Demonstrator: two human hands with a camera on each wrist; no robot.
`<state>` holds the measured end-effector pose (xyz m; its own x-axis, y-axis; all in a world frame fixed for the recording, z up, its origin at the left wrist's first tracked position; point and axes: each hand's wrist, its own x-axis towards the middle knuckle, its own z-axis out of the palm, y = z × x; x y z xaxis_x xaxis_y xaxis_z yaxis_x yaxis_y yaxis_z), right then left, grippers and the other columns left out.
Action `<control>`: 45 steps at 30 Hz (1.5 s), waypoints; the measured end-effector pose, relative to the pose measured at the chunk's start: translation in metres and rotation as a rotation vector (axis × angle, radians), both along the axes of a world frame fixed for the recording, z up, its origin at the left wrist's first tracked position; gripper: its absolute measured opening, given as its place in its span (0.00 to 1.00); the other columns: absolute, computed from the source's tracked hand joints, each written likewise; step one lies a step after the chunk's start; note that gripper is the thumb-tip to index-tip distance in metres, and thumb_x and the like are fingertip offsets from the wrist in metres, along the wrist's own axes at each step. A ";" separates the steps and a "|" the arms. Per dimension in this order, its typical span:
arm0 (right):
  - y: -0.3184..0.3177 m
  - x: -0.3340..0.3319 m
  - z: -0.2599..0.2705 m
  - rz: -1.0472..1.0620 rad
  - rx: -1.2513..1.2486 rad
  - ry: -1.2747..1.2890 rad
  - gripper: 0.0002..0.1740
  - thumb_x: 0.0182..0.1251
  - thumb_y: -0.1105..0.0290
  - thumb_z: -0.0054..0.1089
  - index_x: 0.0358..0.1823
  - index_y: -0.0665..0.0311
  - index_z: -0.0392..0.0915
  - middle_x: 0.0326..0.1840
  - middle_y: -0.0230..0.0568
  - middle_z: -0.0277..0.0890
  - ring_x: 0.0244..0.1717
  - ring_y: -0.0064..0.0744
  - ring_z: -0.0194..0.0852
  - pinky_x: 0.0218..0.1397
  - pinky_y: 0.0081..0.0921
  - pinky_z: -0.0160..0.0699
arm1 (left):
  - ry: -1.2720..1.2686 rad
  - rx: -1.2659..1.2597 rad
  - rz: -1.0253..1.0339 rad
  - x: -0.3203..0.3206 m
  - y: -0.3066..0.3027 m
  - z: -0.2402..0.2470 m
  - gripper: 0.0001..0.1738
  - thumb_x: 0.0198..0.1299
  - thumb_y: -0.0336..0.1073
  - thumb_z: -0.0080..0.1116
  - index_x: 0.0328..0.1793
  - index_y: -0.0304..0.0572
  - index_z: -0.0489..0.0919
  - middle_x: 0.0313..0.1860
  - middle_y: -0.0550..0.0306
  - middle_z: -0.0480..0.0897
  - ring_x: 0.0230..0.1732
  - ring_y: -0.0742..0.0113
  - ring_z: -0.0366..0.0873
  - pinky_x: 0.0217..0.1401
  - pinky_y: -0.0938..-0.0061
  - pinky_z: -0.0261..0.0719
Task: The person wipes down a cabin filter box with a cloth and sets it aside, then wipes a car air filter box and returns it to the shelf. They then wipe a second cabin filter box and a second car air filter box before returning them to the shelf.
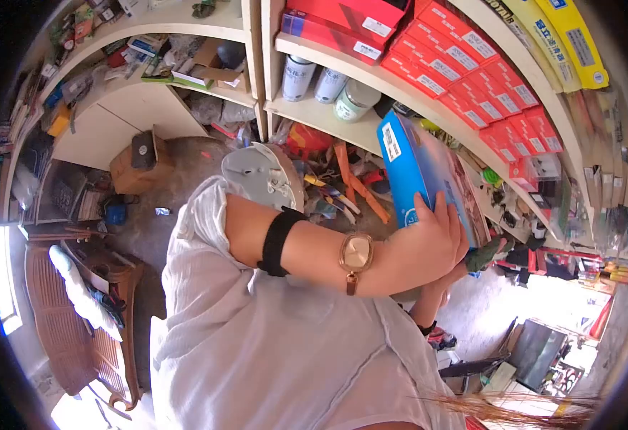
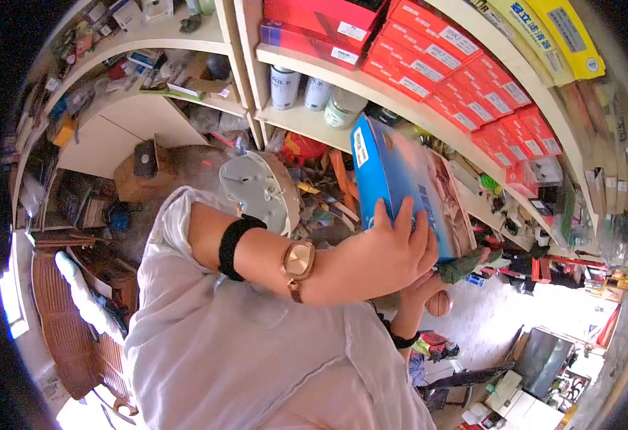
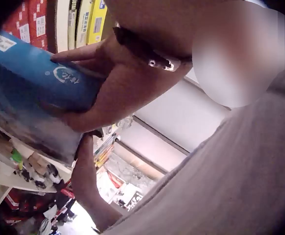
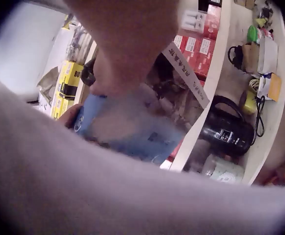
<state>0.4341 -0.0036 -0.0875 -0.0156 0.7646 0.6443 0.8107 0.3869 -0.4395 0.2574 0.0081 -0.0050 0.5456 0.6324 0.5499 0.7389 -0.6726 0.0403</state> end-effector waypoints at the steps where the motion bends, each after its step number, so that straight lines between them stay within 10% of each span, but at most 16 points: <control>1: 0.001 -0.001 0.000 0.022 -0.018 0.005 0.49 0.77 0.37 0.37 0.79 0.77 0.48 0.83 0.65 0.45 0.83 0.66 0.40 0.82 0.54 0.40 | 0.045 0.009 0.019 0.001 -0.003 0.001 0.25 0.57 0.43 0.60 0.57 0.34 0.81 0.54 0.35 0.83 0.56 0.30 0.81 0.43 0.40 0.85; 8: 0.007 -0.004 0.003 0.216 -0.116 0.078 0.49 0.76 0.37 0.38 0.79 0.77 0.49 0.83 0.65 0.46 0.83 0.66 0.41 0.82 0.55 0.41 | 0.120 0.004 0.038 -0.006 0.003 0.010 0.26 0.57 0.44 0.60 0.59 0.35 0.81 0.56 0.33 0.82 0.55 0.29 0.81 0.42 0.38 0.84; 13: 0.013 -0.015 0.016 0.273 -0.106 0.157 0.49 0.76 0.37 0.38 0.78 0.77 0.50 0.83 0.65 0.46 0.83 0.66 0.41 0.82 0.55 0.41 | 0.018 -0.362 -0.079 -0.009 0.036 0.002 0.17 0.52 0.38 0.64 0.47 0.41 0.81 0.43 0.47 0.85 0.47 0.43 0.85 0.34 0.57 0.84; 15: 0.017 -0.028 0.038 0.148 -0.118 -0.266 0.55 0.70 0.31 0.45 0.77 0.78 0.53 0.82 0.66 0.48 0.81 0.67 0.47 0.81 0.58 0.46 | -0.063 -0.306 -0.159 -0.020 0.048 -0.009 0.20 0.46 0.38 0.69 0.45 0.40 0.78 0.36 0.50 0.84 0.45 0.47 0.86 0.34 0.58 0.83; 20: 0.027 -0.017 0.048 0.076 -0.181 -0.353 0.38 0.70 0.45 0.53 0.53 0.83 0.70 0.81 0.68 0.50 0.82 0.66 0.46 0.81 0.57 0.47 | -0.259 -0.603 -0.226 -0.036 0.058 -0.019 0.30 0.45 0.40 0.72 0.54 0.38 0.75 0.36 0.44 0.84 0.41 0.43 0.84 0.41 0.53 0.83; 25: 0.035 0.014 0.043 -0.188 -0.125 -0.212 0.32 0.71 0.53 0.55 0.58 0.82 0.68 0.81 0.69 0.50 0.81 0.66 0.47 0.82 0.53 0.47 | -0.354 -0.699 -0.094 -0.048 0.054 -0.035 0.32 0.45 0.37 0.71 0.61 0.44 0.77 0.43 0.40 0.85 0.45 0.42 0.85 0.44 0.57 0.84; 29: 0.036 0.045 0.003 -0.266 -0.021 0.419 0.31 0.79 0.61 0.42 0.72 0.79 0.59 0.78 0.70 0.54 0.78 0.67 0.52 0.80 0.47 0.50 | -0.434 -0.747 -0.134 -0.070 0.057 -0.054 0.33 0.44 0.35 0.74 0.60 0.41 0.78 0.44 0.41 0.85 0.43 0.46 0.86 0.46 0.61 0.83; 33: 0.031 0.026 0.034 0.115 -0.076 0.562 0.41 0.76 0.47 0.48 0.72 0.80 0.59 0.72 0.68 0.62 0.74 0.67 0.59 0.77 0.50 0.54 | -0.543 -0.749 -0.233 -0.083 0.063 -0.083 0.37 0.42 0.33 0.78 0.62 0.35 0.76 0.45 0.48 0.84 0.46 0.62 0.83 0.53 0.68 0.80; 35: 0.034 0.008 0.033 0.136 0.032 0.107 0.44 0.71 0.42 0.54 0.68 0.80 0.62 0.67 0.68 0.66 0.69 0.70 0.63 0.75 0.56 0.57 | -0.738 -0.898 -0.248 -0.084 0.062 -0.098 0.38 0.42 0.32 0.78 0.63 0.34 0.75 0.49 0.51 0.83 0.49 0.64 0.82 0.54 0.68 0.80; 45: 0.026 -0.019 0.089 0.346 0.146 -0.081 0.40 0.63 0.40 0.62 0.56 0.75 0.71 0.61 0.63 0.72 0.62 0.65 0.71 0.69 0.57 0.65 | -1.029 -0.755 -0.129 -0.086 0.048 -0.103 0.36 0.36 0.29 0.82 0.54 0.35 0.76 0.44 0.59 0.82 0.42 0.72 0.77 0.48 0.73 0.79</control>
